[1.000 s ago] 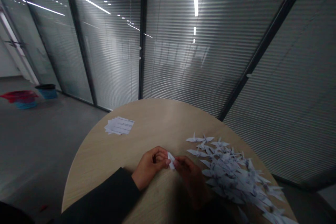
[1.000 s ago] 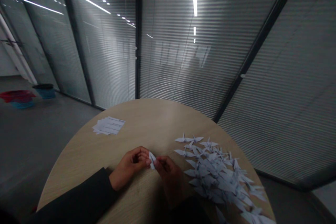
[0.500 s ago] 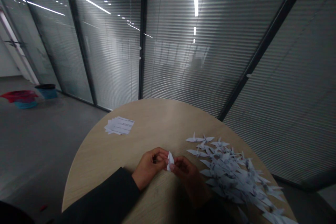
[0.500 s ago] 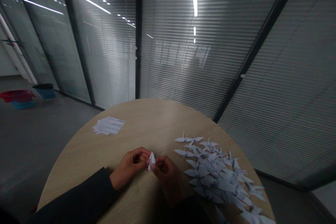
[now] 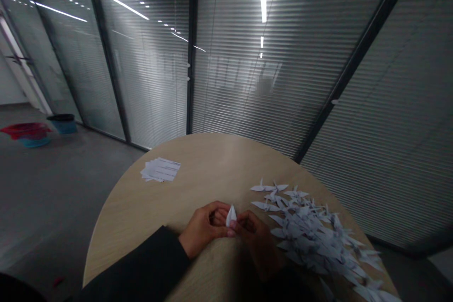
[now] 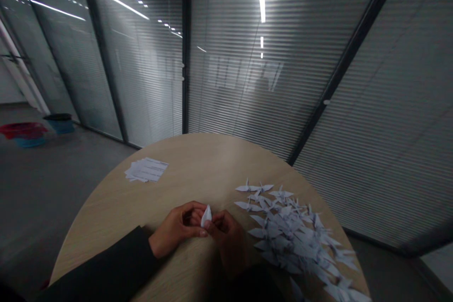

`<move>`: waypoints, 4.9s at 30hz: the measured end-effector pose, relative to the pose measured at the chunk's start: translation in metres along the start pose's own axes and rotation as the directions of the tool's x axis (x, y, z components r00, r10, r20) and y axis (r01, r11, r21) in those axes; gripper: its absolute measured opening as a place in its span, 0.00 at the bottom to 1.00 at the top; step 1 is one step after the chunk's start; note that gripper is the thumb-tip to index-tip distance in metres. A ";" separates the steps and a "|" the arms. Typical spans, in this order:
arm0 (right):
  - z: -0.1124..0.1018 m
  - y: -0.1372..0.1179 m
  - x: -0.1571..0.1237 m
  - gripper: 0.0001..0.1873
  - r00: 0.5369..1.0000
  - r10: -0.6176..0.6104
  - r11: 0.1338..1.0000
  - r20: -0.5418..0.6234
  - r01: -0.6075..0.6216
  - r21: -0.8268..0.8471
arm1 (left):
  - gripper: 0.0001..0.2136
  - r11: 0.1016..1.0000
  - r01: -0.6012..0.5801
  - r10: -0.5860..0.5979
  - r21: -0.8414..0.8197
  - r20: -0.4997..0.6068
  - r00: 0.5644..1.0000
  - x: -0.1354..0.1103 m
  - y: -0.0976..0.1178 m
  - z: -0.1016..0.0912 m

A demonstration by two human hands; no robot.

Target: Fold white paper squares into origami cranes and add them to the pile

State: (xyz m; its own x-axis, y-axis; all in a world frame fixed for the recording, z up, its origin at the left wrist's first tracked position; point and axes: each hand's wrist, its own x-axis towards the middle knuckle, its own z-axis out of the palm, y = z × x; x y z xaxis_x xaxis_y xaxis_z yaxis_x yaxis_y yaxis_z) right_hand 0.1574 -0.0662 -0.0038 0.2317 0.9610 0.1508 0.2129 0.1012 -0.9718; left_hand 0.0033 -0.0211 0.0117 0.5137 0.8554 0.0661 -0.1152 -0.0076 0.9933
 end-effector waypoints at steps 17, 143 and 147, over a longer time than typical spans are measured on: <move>0.000 -0.013 -0.003 0.09 0.995 -0.097 0.989 -0.020 0.094 -0.116 | 0.23 0.969 -0.110 0.109 0.220 0.017 0.994 -0.002 -0.004 -0.002; 0.000 0.005 -0.006 0.05 0.866 -0.488 0.760 0.111 0.484 -0.434 | 0.22 0.999 0.011 -0.011 -0.047 -0.003 1.000 -0.001 0.005 -0.002; 0.001 0.002 -0.007 0.06 0.857 -0.506 0.748 0.096 0.491 -0.447 | 0.22 1.000 0.008 -0.008 -0.012 -0.020 1.000 -0.001 0.004 -0.002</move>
State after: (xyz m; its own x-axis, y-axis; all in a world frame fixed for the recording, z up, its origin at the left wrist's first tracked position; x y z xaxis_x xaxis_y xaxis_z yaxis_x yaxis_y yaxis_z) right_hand 0.1548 -0.0724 -0.0072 0.0001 0.7975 0.6033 0.6975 0.4322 -0.5715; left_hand 0.0004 -0.0207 0.0150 0.4973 0.8657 0.0564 -0.1217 0.0052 0.9926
